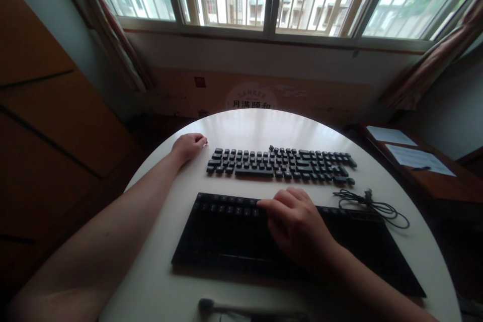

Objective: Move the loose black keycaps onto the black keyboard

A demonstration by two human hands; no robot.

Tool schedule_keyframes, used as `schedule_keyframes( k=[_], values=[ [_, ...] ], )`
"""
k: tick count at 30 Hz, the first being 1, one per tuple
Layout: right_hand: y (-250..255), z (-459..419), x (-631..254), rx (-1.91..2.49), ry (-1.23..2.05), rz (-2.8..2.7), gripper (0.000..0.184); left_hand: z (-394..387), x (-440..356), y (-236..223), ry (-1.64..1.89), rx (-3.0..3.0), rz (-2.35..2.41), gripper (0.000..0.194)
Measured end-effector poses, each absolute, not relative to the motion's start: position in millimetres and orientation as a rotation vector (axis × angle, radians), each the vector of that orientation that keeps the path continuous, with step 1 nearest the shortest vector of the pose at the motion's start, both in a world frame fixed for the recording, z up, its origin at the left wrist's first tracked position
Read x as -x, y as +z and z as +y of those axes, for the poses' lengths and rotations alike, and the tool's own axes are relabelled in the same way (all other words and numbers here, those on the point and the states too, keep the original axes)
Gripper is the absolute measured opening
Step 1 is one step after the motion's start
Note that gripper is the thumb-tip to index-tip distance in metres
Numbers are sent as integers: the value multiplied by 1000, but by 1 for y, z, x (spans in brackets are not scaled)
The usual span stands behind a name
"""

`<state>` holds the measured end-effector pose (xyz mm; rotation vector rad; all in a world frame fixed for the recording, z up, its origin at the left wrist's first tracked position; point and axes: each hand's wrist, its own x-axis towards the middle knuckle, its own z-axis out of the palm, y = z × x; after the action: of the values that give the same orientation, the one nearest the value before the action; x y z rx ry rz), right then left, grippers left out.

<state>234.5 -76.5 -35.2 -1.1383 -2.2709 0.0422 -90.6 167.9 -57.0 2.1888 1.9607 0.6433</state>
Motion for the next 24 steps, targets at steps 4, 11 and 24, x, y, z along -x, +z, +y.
schedule_keyframes(
  k=[4, 11, 24],
  values=[
    [-37, -77, -229, 1113, 86, -2374, 31, 168, 92, -56, 645, -2183, 1957, 30],
    [-27, -81, -225, 1203, 111, -2465, 34, 171, 93, -54, 644, -2166, 1949, 31],
    [33, 60, -254, 1827, 106, -2242, 25, 172, 96, -54, 626, -2146, 1940, 31]
  ],
)
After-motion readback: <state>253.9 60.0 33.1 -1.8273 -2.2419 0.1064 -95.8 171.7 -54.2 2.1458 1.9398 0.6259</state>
